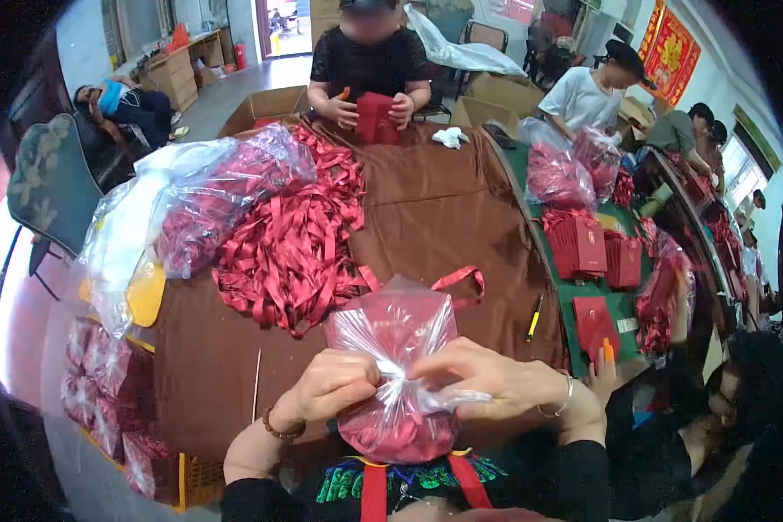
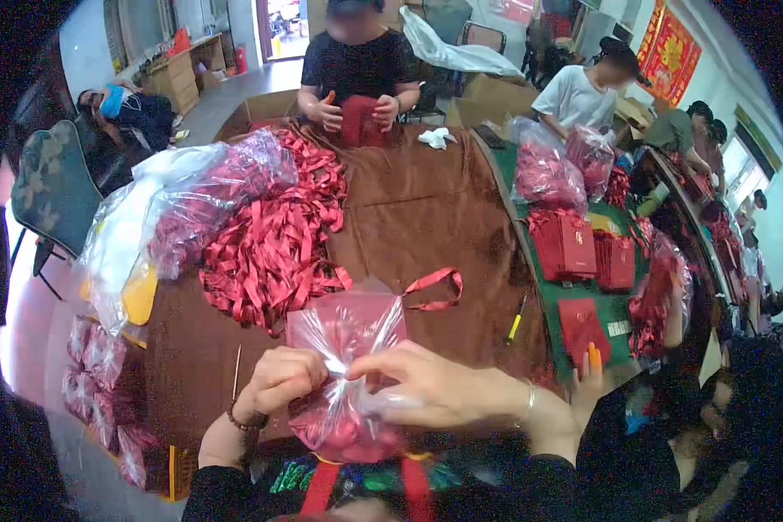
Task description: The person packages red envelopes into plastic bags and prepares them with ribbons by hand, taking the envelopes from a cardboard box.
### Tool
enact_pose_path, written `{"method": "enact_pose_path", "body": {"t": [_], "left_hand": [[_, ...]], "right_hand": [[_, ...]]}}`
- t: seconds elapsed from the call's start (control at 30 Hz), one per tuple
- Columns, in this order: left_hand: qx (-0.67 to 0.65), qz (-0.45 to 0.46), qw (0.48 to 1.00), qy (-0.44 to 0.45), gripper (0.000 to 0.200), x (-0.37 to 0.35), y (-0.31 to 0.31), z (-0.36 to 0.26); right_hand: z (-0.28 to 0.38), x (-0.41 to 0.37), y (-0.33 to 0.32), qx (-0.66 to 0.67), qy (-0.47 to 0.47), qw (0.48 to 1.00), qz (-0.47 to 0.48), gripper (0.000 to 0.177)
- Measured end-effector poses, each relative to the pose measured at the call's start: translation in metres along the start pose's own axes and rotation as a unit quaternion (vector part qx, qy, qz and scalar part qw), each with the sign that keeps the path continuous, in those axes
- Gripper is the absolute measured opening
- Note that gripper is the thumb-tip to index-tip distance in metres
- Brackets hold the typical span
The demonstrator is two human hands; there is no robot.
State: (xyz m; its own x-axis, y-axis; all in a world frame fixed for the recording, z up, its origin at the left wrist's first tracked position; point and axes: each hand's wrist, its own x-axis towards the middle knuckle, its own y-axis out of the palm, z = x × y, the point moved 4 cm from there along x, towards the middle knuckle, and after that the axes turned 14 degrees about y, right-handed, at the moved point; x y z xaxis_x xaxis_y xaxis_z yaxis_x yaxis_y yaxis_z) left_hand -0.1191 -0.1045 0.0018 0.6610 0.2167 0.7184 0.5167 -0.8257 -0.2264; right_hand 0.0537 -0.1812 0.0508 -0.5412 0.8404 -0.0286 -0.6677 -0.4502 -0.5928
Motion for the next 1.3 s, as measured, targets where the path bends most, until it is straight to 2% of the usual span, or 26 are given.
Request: {"method": "enact_pose_path", "body": {"t": [0.03, 0.13, 0.17, 0.3, 0.37, 0.47, 0.53, 0.6, 0.63, 0.67, 0.7, 0.73, 0.77, 0.8, 0.83, 0.87, 0.9, 0.93, 0.97, 1.07, 1.1, 1.17, 1.2, 1.23, 1.27, 1.3], "left_hand": [[-0.004, -0.006, 1.000, 0.005, 0.028, -0.002, 0.001, 0.000], [0.017, 0.013, 1.000, 0.001, 0.028, 0.000, 0.004, -0.001], [0.003, 0.004, 0.999, 0.041, 0.021, 0.003, 0.004, -0.003], [0.007, 0.008, 1.000, 0.028, 0.022, 0.002, 0.004, -0.002], [-0.002, -0.005, 1.000, 0.024, 0.022, 0.000, 0.002, -0.002], [-0.023, -0.019, 0.999, 0.021, 0.020, -0.003, 0.000, 0.000], [0.001, 0.009, 0.999, 0.030, 0.019, 0.001, 0.005, -0.002], [0.016, 0.019, 0.999, 0.036, 0.021, 0.005, 0.006, -0.002], [0.014, -0.013, 0.999, -0.026, 0.030, 0.003, 0.006, 0.004], [-0.042, -0.025, 0.998, -0.030, 0.032, 0.006, 0.000, 0.003], [-0.056, -0.077, 0.995, -0.035, 0.033, 0.007, -0.002, 0.004], [-0.015, -0.071, 0.997, -0.025, 0.031, 0.016, -0.007, -0.003], [0.009, -0.092, 0.996, -0.013, 0.029, 0.008, -0.006, -0.002], [0.169, -0.024, 0.985, 0.019, 0.027, 0.015, -0.006, -0.014], [0.330, -0.002, 0.938, 0.108, 0.017, 0.025, 0.000, -0.030], [0.401, 0.014, 0.910, 0.103, 0.021, 0.026, 0.004, -0.039], [0.441, 0.033, 0.891, 0.103, 0.020, 0.030, 0.011, -0.046], [0.484, 0.050, 0.867, 0.106, 0.020, 0.034, 0.017, -0.054], [0.484, 0.051, 0.867, 0.103, 0.020, 0.041, 0.023, -0.059], [0.464, 0.061, 0.872, 0.143, 0.015, 0.064, 0.044, -0.060], [0.436, 0.103, 0.881, 0.153, 0.012, 0.069, 0.053, -0.049], [0.404, 0.144, 0.889, 0.160, 0.013, 0.076, 0.058, -0.042], [0.278, 0.086, 0.950, 0.116, 0.017, 0.083, 0.052, -0.043], [0.145, 0.027, 0.987, 0.070, 0.020, 0.090, 0.046, -0.042], [0.064, -0.017, 0.997, 0.026, 0.026, 0.091, 0.037, -0.042], [0.178, 0.037, 0.982, 0.043, 0.026, 0.091, 0.028, -0.029]], "right_hand": [[0.000, 0.000, 0.001, -0.055, -0.060, 0.997, 0.003, 0.028], [0.000, 0.003, -0.002, -0.082, -0.071, 0.994, 0.007, 0.030], [-0.002, 0.002, -0.002, -0.050, -0.080, 0.996, 0.003, 0.030], [-0.006, 0.006, 0.002, -0.009, -0.011, 0.998, 0.063, 0.033], [-0.009, 0.007, 0.007, 0.024, -0.064, 0.994, 0.086, 0.051], [-0.012, 0.006, 0.005, 0.021, -0.074, 0.988, 0.133, 0.050], [-0.003, 0.008, 0.001, 0.047, -0.056, 0.990, 0.117, 0.046], [-0.014, 0.006, -0.003, 0.064, 0.048, 0.997, 0.022, 0.040], [-0.009, 0.010, -0.003, 0.088, 0.117, 0.989, 0.005, 0.033], [-0.012, 0.011, -0.003, 0.056, 0.077, 0.994, -0.060, 0.028], [-0.016, 0.008, 0.001, 0.140, 0.191, 0.968, -0.085, 0.024], [-0.014, 0.006, 0.003, 0.205, 0.199, 0.952, -0.113, 0.021], [-0.013, 0.007, -0.001, 0.042, 0.100, 0.986, -0.130, 0.020], [-0.023, 0.002, 0.003, 0.055, 0.098, 0.977, -0.180, 0.023], [-0.026, -0.001, 0.004, 0.094, 0.149, 0.970, -0.166, 0.024], [-0.025, -0.003, 0.004, 0.127, 0.195, 0.960, -0.155, 0.025], [-0.030, -0.003, 0.008, 0.134, 0.201, 0.958, -0.155, 0.025], [-0.028, -0.001, 0.011, 0.075, 0.132, 0.972, -0.180, 0.024], [-0.024, 0.000, 0.014, 0.014, 0.060, 0.977, -0.203, 0.024], [-0.020, 0.001, 0.017, -0.049, 0.027, 0.970, -0.237, 0.023], [-0.023, 0.001, 0.019, -0.084, -0.001, 0.965, -0.248, 0.021], [-0.022, 0.000, 0.024, -0.040, 0.005, 0.965, -0.257, 0.018], [-0.021, 0.001, 0.025, 0.001, 0.010, 0.964, -0.267, 0.016], [-0.020, 0.001, 0.025, 0.042, 0.014, 0.960, -0.277, 0.014], [-0.021, -0.001, 0.024, 0.083, 0.020, 0.954, -0.286, 0.012], [-0.021, -0.002, 0.024, 0.015, -0.018, 0.958, -0.285, 0.010]]}}
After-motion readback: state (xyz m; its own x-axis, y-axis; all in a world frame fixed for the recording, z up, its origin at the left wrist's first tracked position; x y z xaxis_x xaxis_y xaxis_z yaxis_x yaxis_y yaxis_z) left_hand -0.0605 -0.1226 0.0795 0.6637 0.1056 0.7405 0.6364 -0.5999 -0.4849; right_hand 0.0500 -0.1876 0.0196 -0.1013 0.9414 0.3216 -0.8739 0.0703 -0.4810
